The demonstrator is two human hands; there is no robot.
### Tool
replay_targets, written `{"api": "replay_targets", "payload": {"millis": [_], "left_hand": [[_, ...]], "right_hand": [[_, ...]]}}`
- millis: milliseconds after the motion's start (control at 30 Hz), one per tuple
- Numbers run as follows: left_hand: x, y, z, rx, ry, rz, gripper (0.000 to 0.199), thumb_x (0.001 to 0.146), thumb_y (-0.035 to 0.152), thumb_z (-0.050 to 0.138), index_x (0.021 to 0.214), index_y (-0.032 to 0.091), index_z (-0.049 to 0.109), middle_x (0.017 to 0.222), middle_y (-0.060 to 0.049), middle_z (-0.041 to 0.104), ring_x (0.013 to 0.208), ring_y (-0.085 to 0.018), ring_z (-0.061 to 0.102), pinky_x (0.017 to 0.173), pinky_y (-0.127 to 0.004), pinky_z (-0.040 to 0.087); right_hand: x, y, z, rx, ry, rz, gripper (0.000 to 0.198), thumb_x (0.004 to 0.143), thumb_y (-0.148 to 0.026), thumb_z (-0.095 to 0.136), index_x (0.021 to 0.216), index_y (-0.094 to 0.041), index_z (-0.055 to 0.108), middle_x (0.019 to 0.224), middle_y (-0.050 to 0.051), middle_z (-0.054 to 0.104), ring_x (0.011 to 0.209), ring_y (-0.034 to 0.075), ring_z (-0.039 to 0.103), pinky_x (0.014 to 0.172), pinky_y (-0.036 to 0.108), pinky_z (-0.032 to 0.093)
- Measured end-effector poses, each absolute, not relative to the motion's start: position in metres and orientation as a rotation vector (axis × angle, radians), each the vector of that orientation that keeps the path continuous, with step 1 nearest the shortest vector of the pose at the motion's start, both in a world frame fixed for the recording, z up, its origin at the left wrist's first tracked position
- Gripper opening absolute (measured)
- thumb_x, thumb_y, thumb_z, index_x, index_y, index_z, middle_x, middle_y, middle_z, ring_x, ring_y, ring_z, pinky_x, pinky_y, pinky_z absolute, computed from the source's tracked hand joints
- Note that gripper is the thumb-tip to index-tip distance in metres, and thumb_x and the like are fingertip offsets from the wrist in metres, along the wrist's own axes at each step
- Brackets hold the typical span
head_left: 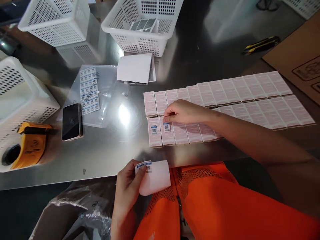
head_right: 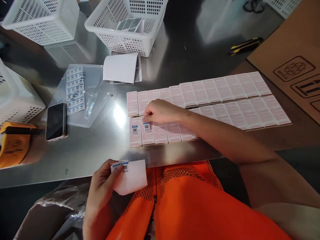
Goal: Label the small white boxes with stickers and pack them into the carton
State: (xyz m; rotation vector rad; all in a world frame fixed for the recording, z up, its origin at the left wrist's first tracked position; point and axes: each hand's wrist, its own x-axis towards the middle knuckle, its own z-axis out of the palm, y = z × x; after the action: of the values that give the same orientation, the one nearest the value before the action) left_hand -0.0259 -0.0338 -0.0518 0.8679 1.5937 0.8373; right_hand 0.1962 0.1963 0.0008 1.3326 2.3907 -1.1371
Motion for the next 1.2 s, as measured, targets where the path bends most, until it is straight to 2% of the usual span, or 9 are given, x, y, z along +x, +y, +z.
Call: {"api": "replay_targets", "payload": {"millis": [600, 667, 700, 767, 833, 967, 1033, 1100, 1200], "left_hand": [[-0.024, -0.032, -0.052, 0.883, 1.608, 0.859, 0.034, 0.088, 0.048, 0.069, 0.078, 0.016, 0.063, 0.070, -0.001, 0.060, 0.066, -0.011, 0.048, 0.056, -0.018, 0.038], [-0.024, -0.033, -0.052, 0.878, 1.605, 0.863, 0.033, 0.088, 0.047, 0.069, 0.078, 0.016, 0.063, 0.071, -0.001, 0.059, 0.066, -0.011, 0.047, 0.055, -0.018, 0.037], [-0.024, -0.033, -0.051, 0.878, 1.602, 0.866, 0.033, 0.088, 0.047, 0.069, 0.079, 0.016, 0.063, 0.071, -0.001, 0.059, 0.066, -0.011, 0.047, 0.055, -0.019, 0.037], [-0.021, -0.033, -0.050, 0.878, 1.594, 0.881, 0.031, 0.089, 0.046, 0.068, 0.080, 0.017, 0.062, 0.072, -0.001, 0.059, 0.066, -0.012, 0.046, 0.056, -0.019, 0.038], [-0.017, -0.032, -0.046, 0.887, 1.596, 0.907, 0.029, 0.090, 0.044, 0.067, 0.081, 0.017, 0.063, 0.073, -0.001, 0.059, 0.067, -0.012, 0.047, 0.057, -0.020, 0.039], [-0.006, -0.027, -0.036, 0.950, 1.614, 0.948, 0.024, 0.089, 0.041, 0.070, 0.083, 0.017, 0.067, 0.077, -0.002, 0.064, 0.069, -0.012, 0.052, 0.060, -0.020, 0.041], [0.000, -0.023, -0.031, 0.985, 1.599, 0.946, 0.024, 0.088, 0.041, 0.071, 0.083, 0.017, 0.069, 0.076, -0.002, 0.066, 0.070, -0.013, 0.055, 0.062, -0.020, 0.043], [0.004, -0.019, -0.028, 1.015, 1.581, 0.931, 0.026, 0.088, 0.042, 0.070, 0.084, 0.017, 0.071, 0.073, -0.002, 0.066, 0.070, -0.013, 0.056, 0.062, -0.020, 0.044], [0.008, -0.015, -0.027, 1.047, 1.574, 0.914, 0.029, 0.090, 0.044, 0.067, 0.082, 0.016, 0.071, 0.072, -0.002, 0.066, 0.066, -0.013, 0.055, 0.059, -0.020, 0.042]], "right_hand": [[0.198, 0.178, -0.016, 1.384, 2.595, -1.058, 0.021, 0.093, -0.033, 0.064, 0.088, -0.015, 0.074, 0.090, 0.002, 0.063, 0.079, 0.005, 0.049, 0.074, 0.020, 0.028], [0.199, 0.175, -0.021, 1.431, 2.687, -1.041, 0.017, 0.089, -0.029, 0.069, 0.098, -0.015, 0.073, 0.101, 0.004, 0.061, 0.082, 0.006, 0.049, 0.076, 0.019, 0.032], [0.200, 0.175, -0.024, 1.488, 2.747, -1.026, 0.028, 0.085, -0.028, 0.073, 0.110, -0.017, 0.070, 0.109, 0.004, 0.058, 0.083, 0.006, 0.050, 0.077, 0.019, 0.034], [0.204, 0.176, -0.027, 1.646, 2.856, -1.016, 0.070, 0.073, -0.030, 0.084, 0.136, -0.019, 0.057, 0.124, 0.007, 0.051, 0.086, 0.007, 0.050, 0.077, 0.019, 0.039], [0.208, 0.176, -0.026, 1.748, 2.912, -1.110, 0.092, 0.063, -0.035, 0.090, 0.143, -0.017, 0.049, 0.126, 0.009, 0.049, 0.086, 0.007, 0.050, 0.075, 0.019, 0.041], [0.216, 0.150, -0.009, 1.434, 2.908, -1.536, 0.052, 0.080, -0.050, 0.078, 0.116, -0.015, 0.068, 0.105, 0.006, 0.059, 0.080, 0.004, 0.051, 0.070, 0.015, 0.039], [0.219, 0.124, -0.003, 1.180, 2.921, -1.611, 0.035, 0.089, -0.048, 0.069, 0.105, -0.017, 0.073, 0.097, 0.004, 0.062, 0.083, 0.004, 0.053, 0.073, 0.014, 0.038], [0.220, 0.097, -0.002, 1.085, 3.042, -1.506, 0.025, 0.096, -0.040, 0.062, 0.097, -0.018, 0.074, 0.091, 0.002, 0.064, 0.084, 0.003, 0.054, 0.076, 0.016, 0.037], [0.220, 0.073, -0.009, 1.141, 3.360, -1.117, 0.028, 0.101, -0.033, 0.053, 0.087, -0.018, 0.073, 0.084, 0.002, 0.064, 0.082, 0.005, 0.053, 0.079, 0.020, 0.036]]}}
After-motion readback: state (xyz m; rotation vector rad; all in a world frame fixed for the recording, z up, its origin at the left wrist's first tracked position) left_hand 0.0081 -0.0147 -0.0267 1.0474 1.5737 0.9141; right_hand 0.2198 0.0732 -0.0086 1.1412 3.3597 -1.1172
